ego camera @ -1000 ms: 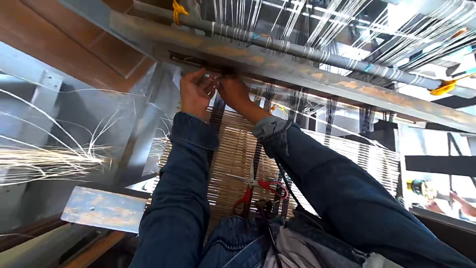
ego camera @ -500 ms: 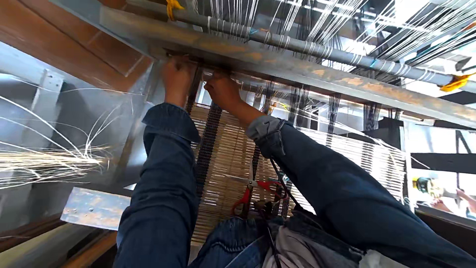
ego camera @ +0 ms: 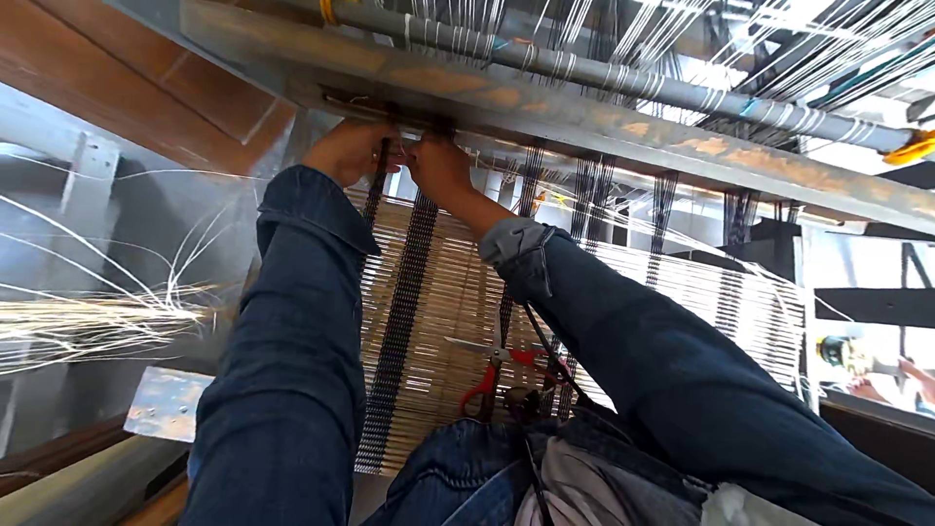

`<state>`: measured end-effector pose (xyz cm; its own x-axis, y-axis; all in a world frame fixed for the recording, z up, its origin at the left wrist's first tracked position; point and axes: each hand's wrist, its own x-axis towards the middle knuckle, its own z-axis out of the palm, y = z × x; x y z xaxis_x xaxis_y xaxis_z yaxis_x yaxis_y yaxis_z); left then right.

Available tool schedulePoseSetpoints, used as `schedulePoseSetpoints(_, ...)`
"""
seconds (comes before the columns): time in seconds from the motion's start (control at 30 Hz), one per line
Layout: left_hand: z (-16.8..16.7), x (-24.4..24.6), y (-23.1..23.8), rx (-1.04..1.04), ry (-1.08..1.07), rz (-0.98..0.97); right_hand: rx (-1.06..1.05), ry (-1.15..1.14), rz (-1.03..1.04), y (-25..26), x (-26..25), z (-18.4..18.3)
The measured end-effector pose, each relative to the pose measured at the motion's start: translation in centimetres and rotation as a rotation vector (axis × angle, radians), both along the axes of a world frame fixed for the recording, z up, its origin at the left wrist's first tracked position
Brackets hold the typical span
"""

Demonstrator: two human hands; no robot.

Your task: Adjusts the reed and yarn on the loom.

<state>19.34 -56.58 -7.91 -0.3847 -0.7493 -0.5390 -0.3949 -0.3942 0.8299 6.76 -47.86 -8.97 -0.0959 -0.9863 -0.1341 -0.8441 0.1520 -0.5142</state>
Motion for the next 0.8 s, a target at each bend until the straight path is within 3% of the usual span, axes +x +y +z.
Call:
schedulePoseSetpoints(0.3, -1.7, 1.4, -0.7, 0.227, 0.283, 0.058, 0.017, 0.041, -0.022, 0.0, 0.8, 0.1)
schedulePoseSetpoints(0.43, -3.1, 2.5, -0.4, 0.213, 0.431, 0.249, -0.236, -0.113, 0.065, 1.8, 0.1, -0.9)
schedulePoseSetpoints(0.57, -4.9, 3.4, -1.7, 0.131, 0.430, 0.197, -0.374, -0.307, 0.241, 10.2, -5.3, 0.2)
schedulePoseSetpoints(0.63, -6.7, 4.0, -3.5, 0.069, 0.428, 0.128, -0.266, -0.418, 0.304, 16.2, -9.0, 2.0)
schedulePoseSetpoints(0.73, -8.4, 4.6, -5.8, 0.040, 0.394, 0.030, -0.214, -0.534, 0.223, 25.0, -14.9, 2.3)
schedulePoseSetpoints(0.8, -9.2, 4.8, -6.6, 0.036, 0.376, 0.015, -0.208, -0.616, 0.063, 30.5, -17.8, 2.0)
